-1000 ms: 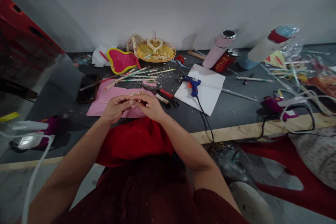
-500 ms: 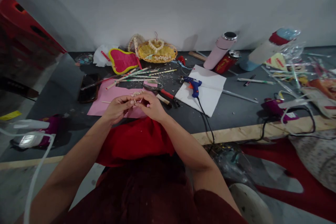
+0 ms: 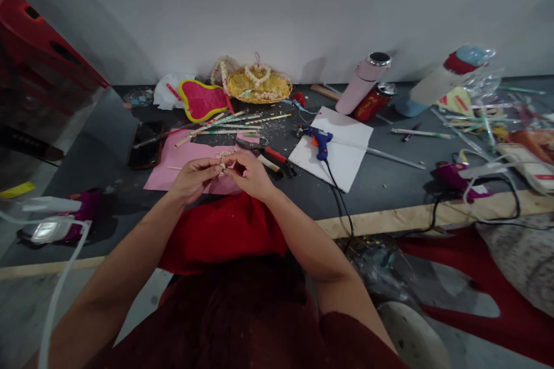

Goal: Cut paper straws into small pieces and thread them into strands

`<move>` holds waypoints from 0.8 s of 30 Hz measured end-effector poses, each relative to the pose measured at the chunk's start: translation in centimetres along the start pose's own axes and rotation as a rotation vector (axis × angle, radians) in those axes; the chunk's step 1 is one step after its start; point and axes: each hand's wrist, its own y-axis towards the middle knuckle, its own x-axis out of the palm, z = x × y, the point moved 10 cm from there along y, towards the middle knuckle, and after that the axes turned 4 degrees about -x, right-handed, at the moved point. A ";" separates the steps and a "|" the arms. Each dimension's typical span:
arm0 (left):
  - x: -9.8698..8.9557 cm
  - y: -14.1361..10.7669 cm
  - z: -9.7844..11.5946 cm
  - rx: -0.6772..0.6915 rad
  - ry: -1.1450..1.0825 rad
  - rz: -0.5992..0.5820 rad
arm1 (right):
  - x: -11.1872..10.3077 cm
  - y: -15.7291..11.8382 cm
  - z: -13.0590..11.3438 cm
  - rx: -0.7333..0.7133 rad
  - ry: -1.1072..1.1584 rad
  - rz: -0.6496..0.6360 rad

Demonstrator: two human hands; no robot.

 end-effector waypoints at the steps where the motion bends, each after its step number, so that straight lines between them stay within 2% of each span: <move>1: 0.1 0.0 0.0 0.000 0.010 -0.008 | 0.0 0.0 -0.1 -0.011 -0.001 0.003; 10: 0.3 0.0 0.3 -0.004 0.067 -0.028 | 0.2 -0.1 -0.4 -0.052 0.001 -0.013; 24: -0.6 0.0 -0.9 -0.130 -0.086 0.029 | 0.1 0.1 -0.6 -0.065 -0.018 -0.031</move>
